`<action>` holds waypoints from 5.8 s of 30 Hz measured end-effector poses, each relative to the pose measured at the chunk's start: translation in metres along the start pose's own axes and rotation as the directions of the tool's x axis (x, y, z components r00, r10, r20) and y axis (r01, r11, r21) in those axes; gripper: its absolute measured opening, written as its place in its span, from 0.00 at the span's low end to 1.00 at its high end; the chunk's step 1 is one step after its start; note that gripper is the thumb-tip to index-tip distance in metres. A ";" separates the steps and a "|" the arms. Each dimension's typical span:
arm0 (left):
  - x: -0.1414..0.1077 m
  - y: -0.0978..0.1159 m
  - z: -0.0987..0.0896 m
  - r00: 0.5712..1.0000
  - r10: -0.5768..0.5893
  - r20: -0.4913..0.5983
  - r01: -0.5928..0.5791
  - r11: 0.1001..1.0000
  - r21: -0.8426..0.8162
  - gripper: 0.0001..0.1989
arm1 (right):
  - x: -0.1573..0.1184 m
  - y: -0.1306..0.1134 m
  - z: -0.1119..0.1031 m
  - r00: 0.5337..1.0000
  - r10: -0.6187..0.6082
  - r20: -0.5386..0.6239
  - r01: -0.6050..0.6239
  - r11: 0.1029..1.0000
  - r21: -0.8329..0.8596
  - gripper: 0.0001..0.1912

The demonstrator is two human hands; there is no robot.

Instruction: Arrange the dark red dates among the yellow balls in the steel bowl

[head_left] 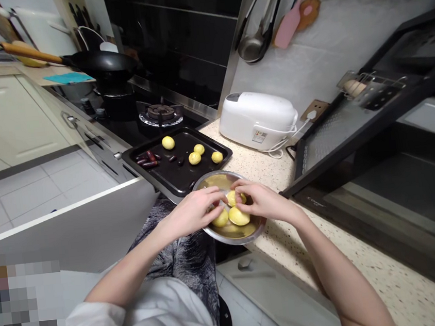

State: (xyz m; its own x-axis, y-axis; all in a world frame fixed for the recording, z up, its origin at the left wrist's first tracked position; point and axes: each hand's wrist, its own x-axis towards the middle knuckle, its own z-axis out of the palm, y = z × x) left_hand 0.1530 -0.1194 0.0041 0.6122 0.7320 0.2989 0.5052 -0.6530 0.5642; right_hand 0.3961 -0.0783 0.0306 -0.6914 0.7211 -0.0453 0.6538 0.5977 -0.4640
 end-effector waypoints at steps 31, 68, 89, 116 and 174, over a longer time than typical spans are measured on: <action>0.065 -0.117 -0.019 0.954 -0.233 -0.190 0.297 0.824 0.482 0.21 | -0.001 0.012 -0.015 0.985 -0.139 0.102 0.123 0.982 0.147 0.12; 0.007 -0.006 -0.011 0.948 0.216 0.236 -0.154 0.955 -0.255 0.13 | -0.001 0.007 -0.016 0.983 -0.149 0.107 0.131 0.979 0.159 0.13; 0.029 -0.020 -0.024 0.970 0.240 -0.039 -0.242 0.941 -0.236 0.14 | 0.000 0.009 -0.015 0.986 -0.130 0.104 0.111 0.979 0.172 0.14; 0.122 -0.111 -0.018 0.987 0.009 -0.159 0.016 0.988 0.156 0.15 | 0.001 0.013 -0.011 0.989 -0.126 0.078 0.113 0.982 0.150 0.13; 0.047 -0.034 0.003 0.998 0.052 -0.030 -0.047 0.988 0.149 0.12 | -0.001 0.010 -0.015 0.994 -0.097 -0.042 0.095 0.995 -0.041 0.13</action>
State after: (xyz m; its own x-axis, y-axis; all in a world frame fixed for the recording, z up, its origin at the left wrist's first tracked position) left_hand 0.1664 -0.0638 -0.0032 0.6188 0.7028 0.3511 0.5612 -0.7082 0.4284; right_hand 0.4078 -0.0678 0.0395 -0.7379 0.6739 0.0375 0.5969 0.6775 -0.4297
